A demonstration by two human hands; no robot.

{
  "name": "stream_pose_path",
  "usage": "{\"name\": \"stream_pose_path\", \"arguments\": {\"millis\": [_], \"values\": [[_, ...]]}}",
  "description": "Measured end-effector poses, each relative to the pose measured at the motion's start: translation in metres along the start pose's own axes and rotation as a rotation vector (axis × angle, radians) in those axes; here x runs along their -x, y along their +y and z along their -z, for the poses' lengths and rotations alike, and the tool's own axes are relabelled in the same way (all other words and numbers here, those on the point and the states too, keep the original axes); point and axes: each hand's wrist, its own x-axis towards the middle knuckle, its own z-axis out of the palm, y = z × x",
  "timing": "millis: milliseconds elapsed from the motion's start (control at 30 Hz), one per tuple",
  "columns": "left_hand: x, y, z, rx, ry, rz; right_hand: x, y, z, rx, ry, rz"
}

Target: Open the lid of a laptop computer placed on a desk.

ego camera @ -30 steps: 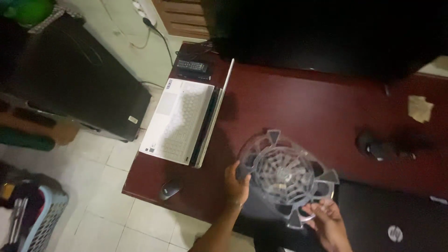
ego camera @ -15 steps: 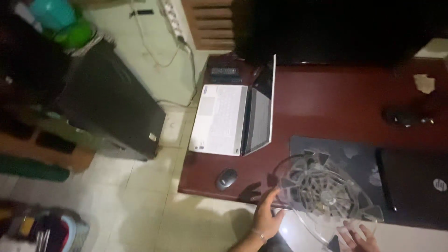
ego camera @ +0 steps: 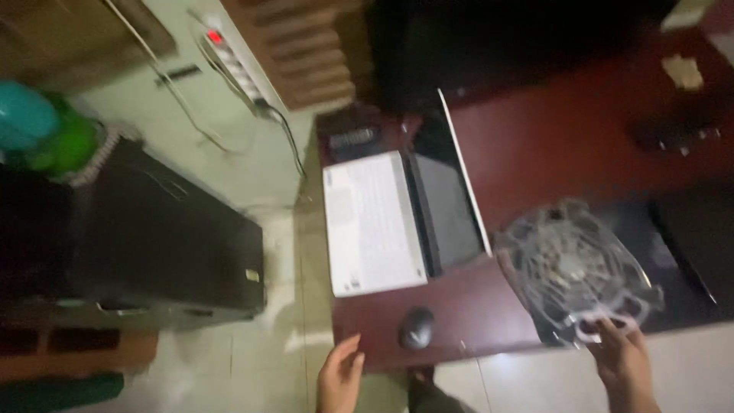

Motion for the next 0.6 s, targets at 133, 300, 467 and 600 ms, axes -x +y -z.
{"name": "stream_pose_path", "arguments": {"millis": [133, 300, 467, 600], "values": [[-0.028, -0.032, 0.061, 0.089, 0.043, 0.248, -0.028, 0.016, 0.002, 0.189, 0.046, 0.155], [-0.116, -0.057, 0.086, 0.052, -0.026, 0.146, 0.003, 0.006, -0.047, 0.783, 0.622, 0.383], [-0.233, 0.005, 0.077, -0.244, -0.203, -0.008, 0.136, 0.030, -0.139, 0.721, 0.668, 0.953], [-0.325, 0.050, 0.057, -0.254, -0.403, -0.306, 0.241, 0.090, -0.249, 0.656, 0.558, 0.625]]}}
